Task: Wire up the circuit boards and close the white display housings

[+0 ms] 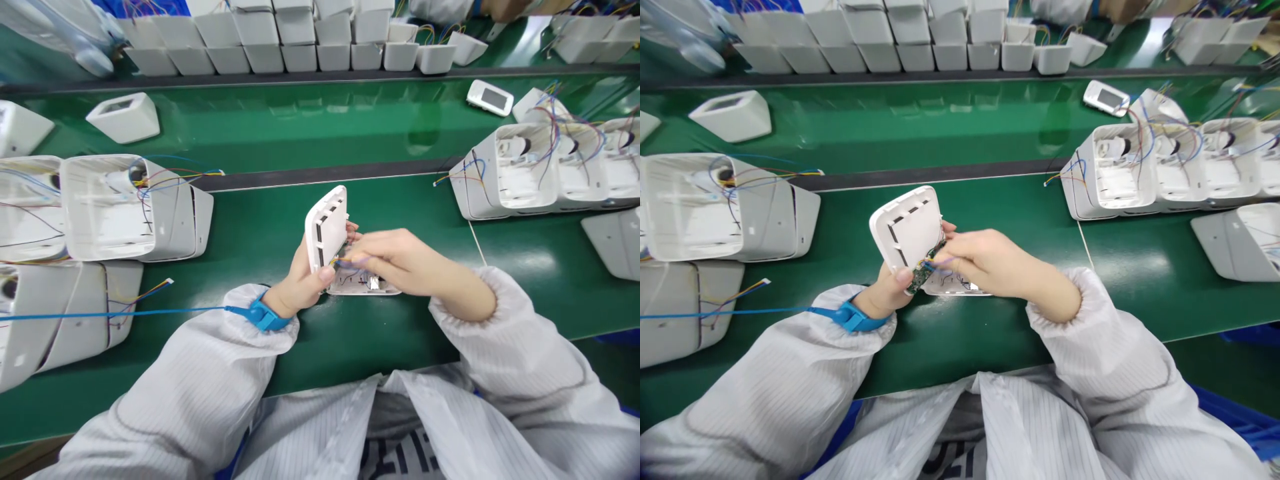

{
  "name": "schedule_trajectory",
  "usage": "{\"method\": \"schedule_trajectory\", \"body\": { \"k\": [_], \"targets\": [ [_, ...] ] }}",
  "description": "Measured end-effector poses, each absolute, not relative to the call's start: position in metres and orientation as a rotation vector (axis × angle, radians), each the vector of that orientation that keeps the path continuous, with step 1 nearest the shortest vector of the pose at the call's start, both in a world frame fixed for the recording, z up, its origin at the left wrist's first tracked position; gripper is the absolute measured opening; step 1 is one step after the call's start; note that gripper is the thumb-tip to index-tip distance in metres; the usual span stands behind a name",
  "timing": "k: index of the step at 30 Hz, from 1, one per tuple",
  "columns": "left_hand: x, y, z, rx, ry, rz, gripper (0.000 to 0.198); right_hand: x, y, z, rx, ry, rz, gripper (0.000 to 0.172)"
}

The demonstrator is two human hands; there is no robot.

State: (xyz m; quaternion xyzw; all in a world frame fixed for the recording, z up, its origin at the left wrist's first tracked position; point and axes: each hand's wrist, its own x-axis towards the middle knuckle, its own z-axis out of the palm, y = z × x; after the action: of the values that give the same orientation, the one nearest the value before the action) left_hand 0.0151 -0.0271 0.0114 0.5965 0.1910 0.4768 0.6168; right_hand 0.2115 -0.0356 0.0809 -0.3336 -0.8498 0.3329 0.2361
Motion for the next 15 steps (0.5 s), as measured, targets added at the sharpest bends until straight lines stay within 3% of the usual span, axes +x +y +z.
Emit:
{"method": "schedule_trajectory", "body": {
  "k": [3, 6, 12, 15],
  "targets": [
    [0.014, -0.027, 0.013, 1.411, 0.422, 1.060, 0.074, 0.219, -0.034, 0.094, -0.707, -2.380, 1.262, 0.032],
    [0.013, -0.027, 0.013, 1.422, 0.439, 1.046, 0.075, 0.223, -0.033, 0.097, -0.731, -2.325, 1.404, 0.017],
    [0.014, -0.026, 0.011, 1.414, 0.432, 1.079, 0.072, 0.230, -0.031, 0.084, -0.952, -2.272, 1.003, 0.011],
    [0.014, -0.026, 0.011, 1.419, 0.443, 1.051, 0.074, 0.236, -0.029, 0.085, -0.991, -2.278, 1.020, 0.014]
  ]
}}
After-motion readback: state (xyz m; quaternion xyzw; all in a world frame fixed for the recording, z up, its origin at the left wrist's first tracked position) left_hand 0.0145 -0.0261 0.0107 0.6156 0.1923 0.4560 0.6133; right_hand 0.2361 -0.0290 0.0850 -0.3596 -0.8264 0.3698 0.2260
